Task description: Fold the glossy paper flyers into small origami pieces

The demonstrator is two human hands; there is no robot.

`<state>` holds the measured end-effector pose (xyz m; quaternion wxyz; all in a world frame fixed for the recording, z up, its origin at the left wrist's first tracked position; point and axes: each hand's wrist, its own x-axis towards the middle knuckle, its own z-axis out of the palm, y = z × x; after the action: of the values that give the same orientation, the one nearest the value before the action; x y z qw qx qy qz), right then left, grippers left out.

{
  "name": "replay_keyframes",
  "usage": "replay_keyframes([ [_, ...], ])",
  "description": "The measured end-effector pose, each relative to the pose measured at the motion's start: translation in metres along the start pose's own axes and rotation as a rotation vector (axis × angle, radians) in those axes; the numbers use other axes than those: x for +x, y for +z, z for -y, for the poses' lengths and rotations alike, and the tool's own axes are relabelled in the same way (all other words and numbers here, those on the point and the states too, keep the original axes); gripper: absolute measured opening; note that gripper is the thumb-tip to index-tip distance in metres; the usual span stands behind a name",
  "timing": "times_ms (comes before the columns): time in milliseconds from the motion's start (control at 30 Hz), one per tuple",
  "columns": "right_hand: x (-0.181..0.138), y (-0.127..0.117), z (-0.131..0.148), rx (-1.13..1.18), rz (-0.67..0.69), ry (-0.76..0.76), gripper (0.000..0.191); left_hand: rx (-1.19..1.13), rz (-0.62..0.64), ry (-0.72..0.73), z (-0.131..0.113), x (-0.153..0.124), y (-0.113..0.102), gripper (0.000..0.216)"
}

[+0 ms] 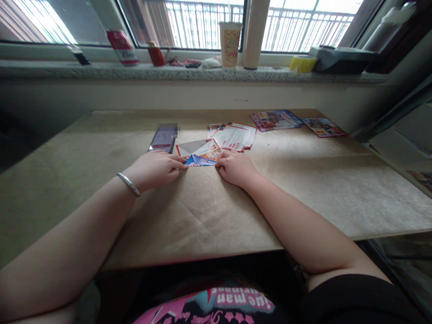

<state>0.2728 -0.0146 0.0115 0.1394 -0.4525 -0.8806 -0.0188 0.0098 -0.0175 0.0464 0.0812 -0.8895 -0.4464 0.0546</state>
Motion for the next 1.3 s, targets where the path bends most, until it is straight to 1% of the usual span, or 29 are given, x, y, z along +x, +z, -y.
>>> replay_keyframes([
  [167, -0.001, 0.0, 0.0, 0.006, -0.008, -0.006, 0.03, -0.024, 0.002, -0.013, 0.0, 0.0, 0.001, 0.041],
  [333, 0.0, -0.002, 0.001, -0.003, 0.003, -0.004, 0.03, -0.041, 0.088, -0.095, -0.004, 0.001, -0.003, 0.043],
  [467, -0.001, -0.003, 0.001, -0.011, 0.0, -0.005, 0.03, -0.048, 0.114, -0.13, -0.005, 0.001, -0.006, 0.042],
  [567, -0.004, -0.007, -0.004, -0.025, 0.012, 0.037, 0.029, -0.064, 0.12, -0.142, -0.005, 0.001, -0.006, 0.04],
  [667, -0.007, -0.013, -0.013, -0.022, 0.043, 0.074, 0.028, -0.084, 0.096, -0.139, -0.003, 0.0, -0.004, 0.039],
  [767, -0.009, -0.017, -0.025, 0.002, 0.082, 0.046, 0.026, -0.112, 0.072, -0.105, 0.002, 0.0, -0.001, 0.04],
  [900, -0.011, -0.018, -0.039, 0.047, 0.088, 0.028, 0.026, -0.145, 0.073, -0.051, 0.009, 0.001, 0.002, 0.043],
  [1100, -0.012, -0.013, -0.043, 0.111, 0.067, 0.015, 0.025, -0.167, 0.05, -0.042, 0.012, 0.001, 0.005, 0.042],
  [1200, -0.012, -0.01, -0.044, 0.167, 0.035, 0.017, 0.025, -0.123, -0.006, -0.068, 0.006, 0.0, 0.005, 0.038],
  [1300, -0.011, -0.007, -0.044, 0.212, 0.007, 0.0, 0.026, -0.022, -0.104, -0.079, -0.004, 0.001, 0.006, 0.034],
])
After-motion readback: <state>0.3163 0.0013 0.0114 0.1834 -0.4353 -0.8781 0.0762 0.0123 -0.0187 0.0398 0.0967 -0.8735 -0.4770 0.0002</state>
